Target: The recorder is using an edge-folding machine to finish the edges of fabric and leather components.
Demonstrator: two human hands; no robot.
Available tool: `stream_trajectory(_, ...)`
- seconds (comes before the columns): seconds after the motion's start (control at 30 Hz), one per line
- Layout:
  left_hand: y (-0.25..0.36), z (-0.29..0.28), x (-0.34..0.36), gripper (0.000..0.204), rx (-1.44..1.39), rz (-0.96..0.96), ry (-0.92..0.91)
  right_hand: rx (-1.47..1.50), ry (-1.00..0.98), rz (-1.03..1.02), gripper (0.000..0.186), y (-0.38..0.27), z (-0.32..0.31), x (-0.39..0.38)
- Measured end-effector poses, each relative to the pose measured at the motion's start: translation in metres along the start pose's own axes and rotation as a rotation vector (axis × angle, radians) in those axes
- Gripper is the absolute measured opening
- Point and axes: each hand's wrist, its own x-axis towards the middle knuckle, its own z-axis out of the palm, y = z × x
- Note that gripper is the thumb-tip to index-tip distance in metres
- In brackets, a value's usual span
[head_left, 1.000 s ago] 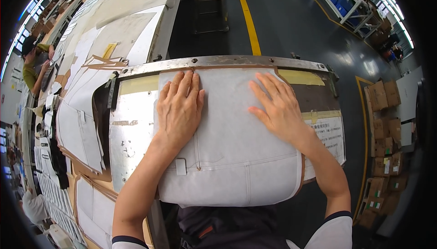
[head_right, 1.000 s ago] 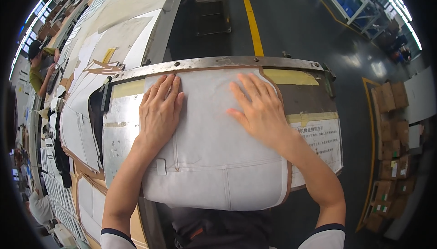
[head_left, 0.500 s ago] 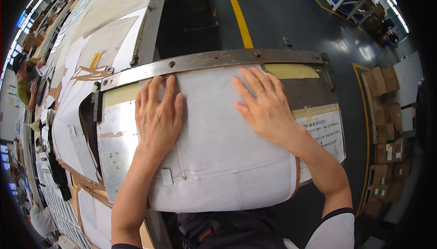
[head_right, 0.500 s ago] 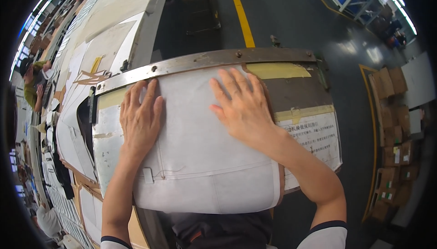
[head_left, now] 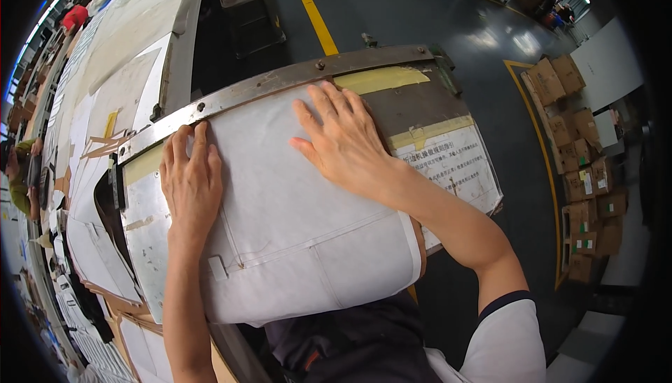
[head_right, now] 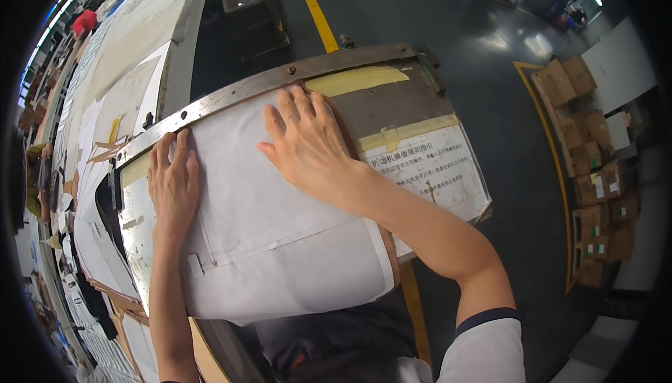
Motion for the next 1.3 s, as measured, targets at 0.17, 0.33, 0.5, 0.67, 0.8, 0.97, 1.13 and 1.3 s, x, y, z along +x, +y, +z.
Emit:
stream_trajectory(0.17, -0.003, 0.0, -0.002, 0.041, -0.044, 0.019, 0.021, 0.013, 0.014, 0.009, 0.052, 0.001, 0.007, -0.001)
stream_trajectory(0.33, -0.005, 0.0, -0.004, 0.042, -0.024, -0.001, 0.005, 0.027, 0.012, -0.002, 0.055, 0.001, 0.008, -0.004)
stream_trajectory(0.5, -0.006, 0.003, -0.003, 0.041, -0.03, -0.001, -0.007, 0.006, -0.001, 0.014, 0.056, -0.001, 0.011, -0.006)
stream_trajectory(0.67, -0.009, 0.004, -0.003, 0.042, -0.012, -0.009, -0.019, -0.009, 0.016, 0.005, 0.056, -0.001, 0.01, -0.004)
stream_trajectory(0.8, -0.009, 0.004, -0.001, 0.043, -0.001, 0.014, -0.016, -0.03, -0.008, 0.015, 0.056, 0.0, 0.007, -0.003)
stream_trajectory(0.97, -0.011, 0.001, -0.001, 0.044, -0.011, 0.018, -0.014, 0.033, 0.014, 0.006, 0.055, 0.004, 0.005, 0.0)
stream_trajectory(1.13, -0.018, -0.01, -0.005, 0.049, -0.061, 0.117, -0.023, 0.02, -0.038, -0.005, 0.052, -0.001, -0.001, 0.005)
stream_trajectory(1.3, -0.01, -0.002, -0.012, 0.049, -0.191, 0.037, 0.066, -0.028, -0.074, -0.025, 0.053, 0.005, -0.012, 0.005)
